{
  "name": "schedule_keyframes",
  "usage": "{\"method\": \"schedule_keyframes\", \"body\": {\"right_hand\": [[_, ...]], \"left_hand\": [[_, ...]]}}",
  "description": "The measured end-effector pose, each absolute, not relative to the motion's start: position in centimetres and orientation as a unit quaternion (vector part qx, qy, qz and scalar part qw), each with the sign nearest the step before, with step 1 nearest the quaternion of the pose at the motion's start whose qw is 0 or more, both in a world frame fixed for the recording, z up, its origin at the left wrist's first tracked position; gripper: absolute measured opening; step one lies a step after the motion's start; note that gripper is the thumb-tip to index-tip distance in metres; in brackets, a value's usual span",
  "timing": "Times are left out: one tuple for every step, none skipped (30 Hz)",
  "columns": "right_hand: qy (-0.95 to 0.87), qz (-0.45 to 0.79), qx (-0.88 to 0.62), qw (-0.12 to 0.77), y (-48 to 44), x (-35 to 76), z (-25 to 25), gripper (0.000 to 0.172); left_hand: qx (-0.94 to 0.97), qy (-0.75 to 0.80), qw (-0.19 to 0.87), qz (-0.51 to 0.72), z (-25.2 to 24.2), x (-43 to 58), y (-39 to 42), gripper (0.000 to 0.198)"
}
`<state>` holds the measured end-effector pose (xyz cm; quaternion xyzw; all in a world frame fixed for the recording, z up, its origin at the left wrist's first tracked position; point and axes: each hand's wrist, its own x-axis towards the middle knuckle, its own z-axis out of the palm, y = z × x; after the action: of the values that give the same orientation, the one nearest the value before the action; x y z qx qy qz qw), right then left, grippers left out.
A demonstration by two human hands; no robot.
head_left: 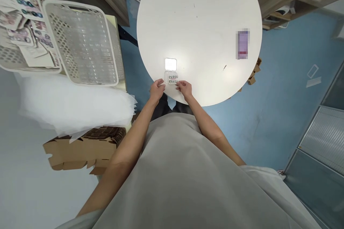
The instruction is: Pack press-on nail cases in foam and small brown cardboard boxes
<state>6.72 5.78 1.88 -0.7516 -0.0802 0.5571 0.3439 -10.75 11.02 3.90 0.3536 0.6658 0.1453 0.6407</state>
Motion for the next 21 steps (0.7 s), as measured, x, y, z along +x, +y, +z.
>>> {"method": "schedule_keyframes", "body": {"right_hand": [[-0.082,0.556,-0.751,0.346,5.8,6.7,1.8,0.02],[-0.085,0.554,-0.751,0.348,5.9,6.7,1.7,0.02],[-0.088,0.554,-0.751,0.349,6.0,6.7,1.6,0.02],[-0.09,0.552,-0.751,0.35,6.1,6.6,1.5,0.02],[-0.091,0.551,-0.752,0.351,6.2,6.5,1.4,0.02],[-0.092,0.547,-0.755,0.35,6.3,6.4,1.3,0.021],[-0.095,0.543,-0.758,0.347,6.4,6.3,1.2,0.021],[-0.1,0.54,-0.762,0.342,6.5,6.1,1.1,0.021],[-0.109,0.537,-0.767,0.335,6.6,5.9,1.0,0.021],[-0.119,0.534,-0.771,0.325,6.7,5.7,0.9,0.02],[-0.133,0.531,-0.775,0.316,6.8,5.5,0.8,0.019],[-0.147,0.528,-0.778,0.307,6.8,5.3,0.8,0.019],[-0.161,0.524,-0.782,0.297,6.9,5.2,0.8,0.018],[-0.172,0.52,-0.787,0.284,6.9,5.2,0.9,0.018],[-0.183,0.515,-0.793,0.27,6.9,5.2,0.9,0.018],[-0.193,0.508,-0.8,0.255,6.9,5.3,1.0,0.019],[-0.202,0.497,-0.808,0.243,6.9,5.4,1.2,0.018],[-0.211,0.483,-0.817,0.234,7.0,5.6,1.3,0.017],[-0.22,0.468,-0.825,0.229,7.0,5.7,1.4,0.017],[-0.227,0.455,-0.83,0.229,7.1,5.9,1.5,0.017],[-0.232,0.447,-0.832,0.232,7.3,6.1,1.6,0.019]], "left_hand": [[0.354,0.668,0.638,0.146,3.8,-10.8,11.1,0.059],[0.355,0.668,0.637,0.146,3.8,-10.9,11.1,0.059],[0.358,0.668,0.636,0.147,3.7,-11.0,11.2,0.06],[0.361,0.666,0.636,0.148,3.7,-11.1,11.2,0.06],[0.365,0.663,0.636,0.148,3.6,-11.1,11.3,0.061],[0.37,0.66,0.637,0.148,3.5,-11.2,11.3,0.061],[0.375,0.657,0.637,0.146,3.3,-11.2,11.4,0.062],[0.381,0.654,0.638,0.144,3.2,-11.2,11.5,0.063],[0.387,0.65,0.638,0.142,3.0,-11.3,11.6,0.063],[0.392,0.647,0.639,0.14,2.9,-11.3,11.7,0.064],[0.398,0.643,0.64,0.137,2.7,-11.3,11.8,0.065],[0.404,0.639,0.64,0.135,2.5,-11.3,12.0,0.066],[0.409,0.636,0.641,0.132,2.4,-11.3,12.2,0.066],[0.414,0.634,0.64,0.129,2.2,-11.3,12.4,0.067],[0.418,0.632,0.639,0.127,2.1,-11.4,12.6,0.066],[0.423,0.631,0.638,0.126,1.9,-11.4,12.8,0.066],[0.428,0.629,0.636,0.126,1.8,-11.5,13.0,0.066],[0.433,0.628,0.634,0.129,1.6,-11.5,13.3,0.066],[0.437,0.626,0.632,0.133,1.5,-11.5,13.5,0.065],[0.439,0.626,0.63,0.138,1.3,-11.5,13.7,0.065],[0.439,0.626,0.628,0.145,1.2,-11.5,14.0,0.065]]}}
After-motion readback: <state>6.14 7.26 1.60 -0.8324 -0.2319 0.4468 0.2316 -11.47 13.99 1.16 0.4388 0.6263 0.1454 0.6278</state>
